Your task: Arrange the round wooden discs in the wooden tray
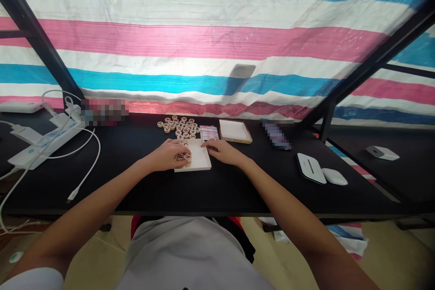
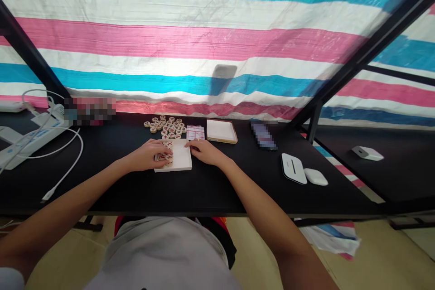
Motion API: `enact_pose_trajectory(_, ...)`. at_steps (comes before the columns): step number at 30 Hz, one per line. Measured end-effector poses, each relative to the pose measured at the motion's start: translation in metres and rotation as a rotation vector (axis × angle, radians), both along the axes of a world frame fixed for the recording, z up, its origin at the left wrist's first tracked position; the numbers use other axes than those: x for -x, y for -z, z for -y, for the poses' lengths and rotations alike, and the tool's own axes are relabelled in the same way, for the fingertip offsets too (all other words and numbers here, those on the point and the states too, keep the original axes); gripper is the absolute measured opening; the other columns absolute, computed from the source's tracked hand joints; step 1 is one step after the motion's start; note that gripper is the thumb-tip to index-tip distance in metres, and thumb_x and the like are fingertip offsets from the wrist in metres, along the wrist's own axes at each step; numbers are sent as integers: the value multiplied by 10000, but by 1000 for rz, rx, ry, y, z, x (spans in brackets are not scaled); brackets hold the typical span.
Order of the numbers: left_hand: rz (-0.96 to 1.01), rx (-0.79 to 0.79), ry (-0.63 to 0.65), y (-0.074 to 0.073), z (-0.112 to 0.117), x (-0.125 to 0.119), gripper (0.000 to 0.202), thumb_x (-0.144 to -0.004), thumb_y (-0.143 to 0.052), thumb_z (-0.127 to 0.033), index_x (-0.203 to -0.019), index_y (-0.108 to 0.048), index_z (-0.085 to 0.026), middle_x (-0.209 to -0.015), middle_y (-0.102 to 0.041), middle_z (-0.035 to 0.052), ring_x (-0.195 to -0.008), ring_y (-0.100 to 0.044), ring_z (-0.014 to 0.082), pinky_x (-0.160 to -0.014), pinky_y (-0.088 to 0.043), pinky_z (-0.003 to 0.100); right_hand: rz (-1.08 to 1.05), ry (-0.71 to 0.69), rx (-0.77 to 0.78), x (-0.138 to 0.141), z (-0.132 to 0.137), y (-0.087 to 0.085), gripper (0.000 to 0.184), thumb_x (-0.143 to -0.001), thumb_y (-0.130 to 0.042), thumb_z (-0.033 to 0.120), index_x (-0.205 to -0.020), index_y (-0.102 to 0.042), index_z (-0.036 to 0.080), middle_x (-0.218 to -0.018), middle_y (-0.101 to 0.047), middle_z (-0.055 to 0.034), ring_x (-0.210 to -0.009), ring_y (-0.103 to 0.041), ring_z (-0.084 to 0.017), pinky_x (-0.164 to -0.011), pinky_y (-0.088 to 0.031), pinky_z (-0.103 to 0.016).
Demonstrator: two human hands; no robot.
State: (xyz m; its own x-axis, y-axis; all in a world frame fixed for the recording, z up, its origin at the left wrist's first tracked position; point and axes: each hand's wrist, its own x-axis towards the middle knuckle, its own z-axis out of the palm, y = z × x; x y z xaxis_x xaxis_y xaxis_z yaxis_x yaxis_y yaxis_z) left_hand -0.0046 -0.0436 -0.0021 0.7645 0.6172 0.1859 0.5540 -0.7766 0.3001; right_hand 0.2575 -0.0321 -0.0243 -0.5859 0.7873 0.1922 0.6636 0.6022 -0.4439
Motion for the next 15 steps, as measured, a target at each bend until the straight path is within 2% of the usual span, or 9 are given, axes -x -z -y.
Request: enact_pose_trajectory(15, -9, -62, -21, 4, -2, 1, 268, -895, -514, -385, -1031, -676, -221, -1035, -693, 57, -1081, -572, 236, -900, -367, 352, -7, 5, 12, 1, 1, -2, 295, -865, -467, 128, -1095, -645, 174, -799, -608, -41, -730, -549, -150, -745, -439, -290)
